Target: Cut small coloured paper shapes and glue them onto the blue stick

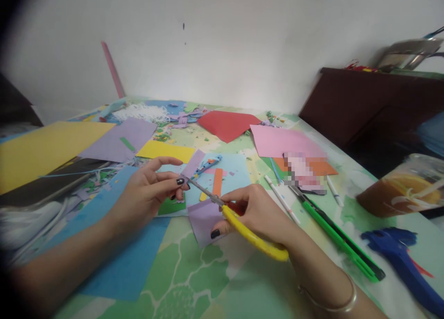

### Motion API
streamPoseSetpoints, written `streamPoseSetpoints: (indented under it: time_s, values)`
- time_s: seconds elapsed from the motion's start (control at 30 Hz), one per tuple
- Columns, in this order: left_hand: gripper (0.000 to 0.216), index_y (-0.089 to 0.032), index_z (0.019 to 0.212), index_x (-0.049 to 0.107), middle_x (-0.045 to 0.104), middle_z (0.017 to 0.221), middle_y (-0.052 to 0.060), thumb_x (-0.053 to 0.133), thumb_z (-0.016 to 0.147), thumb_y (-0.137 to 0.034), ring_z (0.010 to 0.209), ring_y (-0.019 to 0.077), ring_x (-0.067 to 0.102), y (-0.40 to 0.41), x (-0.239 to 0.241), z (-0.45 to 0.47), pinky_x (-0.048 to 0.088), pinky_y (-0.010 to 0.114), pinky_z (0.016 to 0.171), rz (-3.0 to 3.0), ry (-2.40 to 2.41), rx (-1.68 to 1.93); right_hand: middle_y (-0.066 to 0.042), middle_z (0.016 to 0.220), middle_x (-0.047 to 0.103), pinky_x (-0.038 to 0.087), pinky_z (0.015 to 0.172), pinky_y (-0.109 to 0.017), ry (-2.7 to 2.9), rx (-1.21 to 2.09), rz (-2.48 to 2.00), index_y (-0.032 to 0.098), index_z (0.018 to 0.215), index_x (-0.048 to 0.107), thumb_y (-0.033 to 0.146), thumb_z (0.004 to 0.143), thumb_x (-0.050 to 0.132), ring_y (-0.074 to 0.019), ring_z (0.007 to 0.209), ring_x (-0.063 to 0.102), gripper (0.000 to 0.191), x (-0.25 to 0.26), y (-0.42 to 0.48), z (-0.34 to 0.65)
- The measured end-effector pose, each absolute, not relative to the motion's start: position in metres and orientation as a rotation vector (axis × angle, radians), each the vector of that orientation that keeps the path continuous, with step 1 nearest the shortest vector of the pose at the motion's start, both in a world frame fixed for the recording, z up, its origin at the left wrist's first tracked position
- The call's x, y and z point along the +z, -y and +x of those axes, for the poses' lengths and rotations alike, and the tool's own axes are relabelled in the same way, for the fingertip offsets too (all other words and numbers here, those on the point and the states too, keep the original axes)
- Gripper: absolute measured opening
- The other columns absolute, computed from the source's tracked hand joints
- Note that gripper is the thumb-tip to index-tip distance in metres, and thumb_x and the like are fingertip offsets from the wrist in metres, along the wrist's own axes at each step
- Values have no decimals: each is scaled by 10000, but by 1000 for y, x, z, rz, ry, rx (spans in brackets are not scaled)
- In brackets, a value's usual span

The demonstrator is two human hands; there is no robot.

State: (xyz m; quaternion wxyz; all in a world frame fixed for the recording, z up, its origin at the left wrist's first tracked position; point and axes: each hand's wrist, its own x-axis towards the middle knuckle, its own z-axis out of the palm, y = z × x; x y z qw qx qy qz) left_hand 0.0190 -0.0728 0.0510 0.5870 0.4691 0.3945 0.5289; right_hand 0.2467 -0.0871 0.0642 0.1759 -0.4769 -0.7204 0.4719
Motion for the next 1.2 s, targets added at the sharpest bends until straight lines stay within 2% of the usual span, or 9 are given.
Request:
streamPoseSetpoints:
  time_s: [0.17,0.47,0.6,0.73,0.83,1.0,1.2]
  values:
    - [356,-178,1005,496,689,627,4,658,696,-109,495,122,589,73,51,18,417,238,520,1091,-902,1224,57,551,344,165,451,-232,1968,1410,-1350,164,848,660,380,653,762,-87,525,255,309,58,86,247]
    - [357,-179,1020,490,697,640,10,658,712,-115,511,118,598,73,52,19,432,233,533,1093,-909,1209,63,541,378,177,435,-219,1954,1405,-1338,159,861,670,348,660,772,-72,498,269,294,58,86,247]
    - [368,-192,1027,498,701,635,-5,681,714,-124,544,124,629,72,51,20,455,223,548,1097,-891,1264,79,490,392,184,388,-198,1855,1357,-1376,170,825,651,351,646,780,-53,417,288,285,60,84,247]
    - [233,-150,960,584,728,701,20,687,753,-171,616,119,675,71,48,19,496,198,597,1121,-877,1254,96,437,380,193,353,-189,1790,1287,-1411,173,844,640,383,637,788,-50,361,307,330,61,84,246]
    - [214,-137,942,613,751,773,48,698,763,-217,742,159,713,71,47,20,536,211,662,1115,-887,1226,97,435,386,213,348,-191,1776,1292,-1351,169,847,647,402,623,794,-46,355,305,356,60,85,244]
    - [206,-141,898,625,762,769,48,730,735,-211,771,180,722,69,45,21,573,257,721,1076,-895,1222,85,494,399,251,378,-192,1784,1307,-1294,166,833,656,377,607,800,-46,399,304,341,60,86,240]
    - [155,-145,839,656,762,764,52,731,735,-233,729,183,727,70,45,20,579,234,661,1078,-899,1233,58,560,369,226,433,-206,1952,1173,-1305,161,835,679,365,644,768,-86,527,304,293,55,87,239]
